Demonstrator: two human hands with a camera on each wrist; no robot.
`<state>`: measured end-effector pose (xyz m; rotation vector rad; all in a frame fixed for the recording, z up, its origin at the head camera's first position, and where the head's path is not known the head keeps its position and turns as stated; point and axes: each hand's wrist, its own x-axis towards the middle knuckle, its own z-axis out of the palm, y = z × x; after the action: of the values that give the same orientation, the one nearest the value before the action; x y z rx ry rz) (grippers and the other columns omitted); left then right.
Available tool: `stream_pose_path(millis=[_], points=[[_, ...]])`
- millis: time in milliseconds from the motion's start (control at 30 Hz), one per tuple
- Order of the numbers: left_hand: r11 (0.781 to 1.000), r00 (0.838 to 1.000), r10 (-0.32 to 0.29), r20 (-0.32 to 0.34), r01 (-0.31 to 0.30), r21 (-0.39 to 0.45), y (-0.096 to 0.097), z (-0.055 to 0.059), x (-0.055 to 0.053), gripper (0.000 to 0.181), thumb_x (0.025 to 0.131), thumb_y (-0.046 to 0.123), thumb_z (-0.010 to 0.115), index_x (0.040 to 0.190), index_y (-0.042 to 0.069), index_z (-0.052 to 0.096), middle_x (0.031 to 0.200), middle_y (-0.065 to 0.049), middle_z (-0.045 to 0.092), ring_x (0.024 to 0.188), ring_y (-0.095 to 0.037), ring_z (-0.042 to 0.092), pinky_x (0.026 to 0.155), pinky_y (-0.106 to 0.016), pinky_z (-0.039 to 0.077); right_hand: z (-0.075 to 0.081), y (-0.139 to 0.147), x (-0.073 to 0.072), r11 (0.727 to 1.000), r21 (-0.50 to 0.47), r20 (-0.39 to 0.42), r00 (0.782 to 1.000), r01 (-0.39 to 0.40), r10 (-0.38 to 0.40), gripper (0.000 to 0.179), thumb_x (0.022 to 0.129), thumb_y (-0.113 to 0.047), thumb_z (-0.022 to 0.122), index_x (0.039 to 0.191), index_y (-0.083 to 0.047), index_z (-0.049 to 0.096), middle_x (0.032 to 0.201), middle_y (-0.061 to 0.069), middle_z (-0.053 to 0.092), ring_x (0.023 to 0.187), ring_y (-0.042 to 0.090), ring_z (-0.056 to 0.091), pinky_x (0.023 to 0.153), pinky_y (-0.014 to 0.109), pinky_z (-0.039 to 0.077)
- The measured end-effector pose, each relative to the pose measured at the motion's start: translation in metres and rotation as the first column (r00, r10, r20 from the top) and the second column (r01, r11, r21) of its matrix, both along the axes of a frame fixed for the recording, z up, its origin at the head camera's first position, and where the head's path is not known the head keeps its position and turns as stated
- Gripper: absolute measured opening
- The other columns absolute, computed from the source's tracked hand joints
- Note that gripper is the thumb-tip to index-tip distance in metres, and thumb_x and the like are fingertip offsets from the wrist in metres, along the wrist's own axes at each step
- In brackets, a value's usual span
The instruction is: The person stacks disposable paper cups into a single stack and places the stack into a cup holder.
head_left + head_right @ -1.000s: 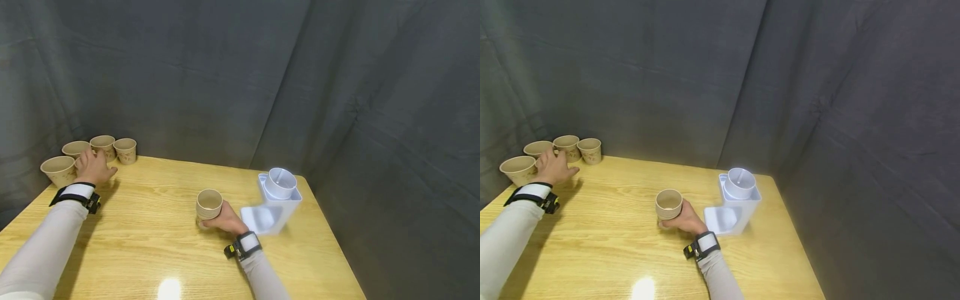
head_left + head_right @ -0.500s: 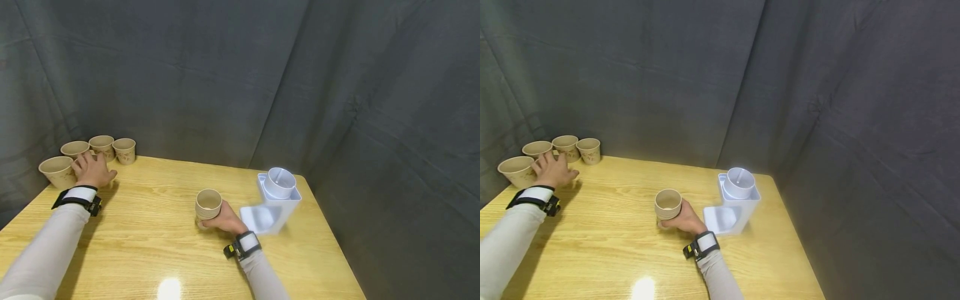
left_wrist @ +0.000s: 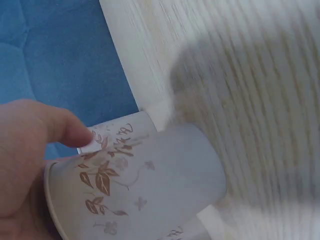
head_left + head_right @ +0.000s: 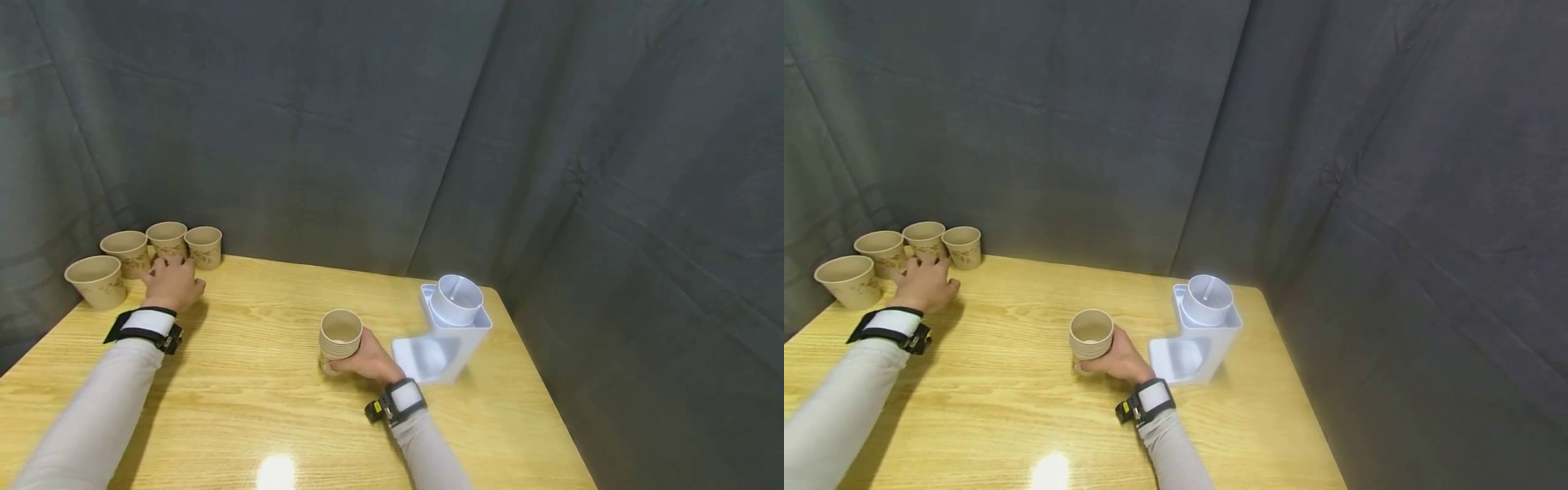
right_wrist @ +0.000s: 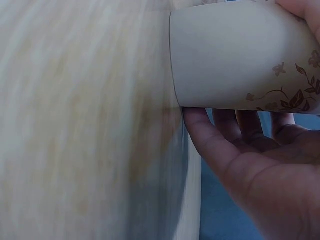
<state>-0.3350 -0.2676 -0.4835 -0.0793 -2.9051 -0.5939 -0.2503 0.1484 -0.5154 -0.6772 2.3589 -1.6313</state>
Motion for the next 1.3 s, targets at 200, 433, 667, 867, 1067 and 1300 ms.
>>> stream_pose_path(millis=[200, 433, 667, 867, 1067, 1300], points=[[0.999, 0.996, 0.049, 0.072, -0.050, 0.009, 0.022, 0.009, 0.000, 0.043, 0.091, 0.010, 0.058, 0.124, -0.018, 0.051, 0.133, -0.046, 0.039, 0.124, -0.073, 0.027, 0.087, -0.089, 0.027, 0.000, 0.000, 0.001, 1.000, -0.009, 0.009, 1.000, 0.014, -0.014, 0.077, 0.069, -0.002, 0.090, 0.138, -0.014, 0.056, 0.126, 0.006, 0.067, 0.115, 0.016, 0.063, 0.106, 0.034, 0.046], [0.999, 0.992, 0.016, 0.128, -0.022, 0.048, 0.047, 0.023, 0.001, 0.026, 0.087, 0.014, 0.070, 0.090, -0.010, 0.061, 0.111, -0.044, 0.054, 0.107, -0.070, 0.044, 0.078, -0.080, 0.042, -0.003, -0.002, 0.000, 1.000, -0.015, -0.001, 1.000, -0.010, 0.010, 0.077, 0.070, -0.004, 0.090, 0.138, -0.016, 0.055, 0.127, 0.004, 0.066, 0.116, 0.015, 0.063, 0.106, 0.033, 0.046], [0.994, 0.993, -0.053, 0.108, 0.042, 0.101, 0.066, 0.023, 0.009, 0.034, 0.081, 0.012, 0.077, 0.102, -0.010, 0.063, 0.107, -0.038, 0.055, 0.107, -0.068, 0.045, 0.076, -0.079, 0.042, -0.001, -0.001, 0.000, 1.000, -0.005, 0.001, 1.000, -0.013, 0.013, 0.079, 0.070, -0.005, 0.090, 0.139, -0.017, 0.054, 0.127, 0.003, 0.065, 0.116, 0.014, 0.063, 0.106, 0.034, 0.047], [0.977, 0.982, -0.166, 0.090, 0.152, 0.148, 0.074, 0.024, 0.015, 0.035, 0.083, 0.015, 0.076, 0.104, -0.010, 0.062, 0.096, -0.027, 0.065, 0.095, -0.055, 0.056, 0.073, -0.065, 0.048, -0.001, 0.001, -0.001, 1.000, 0.005, -0.003, 1.000, 0.005, -0.004, 0.079, 0.070, -0.005, 0.090, 0.139, -0.020, 0.054, 0.126, 0.001, 0.066, 0.115, 0.014, 0.063, 0.105, 0.034, 0.047], [0.940, 0.934, -0.317, 0.162, 0.286, 0.187, 0.080, 0.022, 0.022, 0.041, 0.090, 0.019, 0.070, 0.113, -0.013, 0.058, 0.101, -0.025, 0.066, 0.088, -0.035, 0.063, 0.076, -0.050, 0.053, -0.004, 0.003, 0.001, 1.000, 0.000, -0.005, 1.000, -0.002, 0.002, 0.079, 0.070, -0.006, 0.090, 0.139, -0.016, 0.054, 0.127, 0.004, 0.066, 0.116, 0.016, 0.063, 0.105, 0.035, 0.047], [0.861, 0.883, -0.456, 0.109, 0.407, 0.304, 0.090, 0.023, 0.025, 0.039, 0.093, 0.023, 0.068, 0.117, -0.007, 0.060, 0.107, -0.020, 0.068, 0.096, -0.031, 0.064, 0.081, -0.046, 0.052, -0.003, 0.002, -0.001, 1.000, 0.006, -0.007, 1.000, -0.014, 0.014, 0.080, 0.070, -0.004, 0.088, 0.140, -0.018, 0.053, 0.128, 0.003, 0.065, 0.116, 0.014, 0.063, 0.105, 0.033, 0.047]])
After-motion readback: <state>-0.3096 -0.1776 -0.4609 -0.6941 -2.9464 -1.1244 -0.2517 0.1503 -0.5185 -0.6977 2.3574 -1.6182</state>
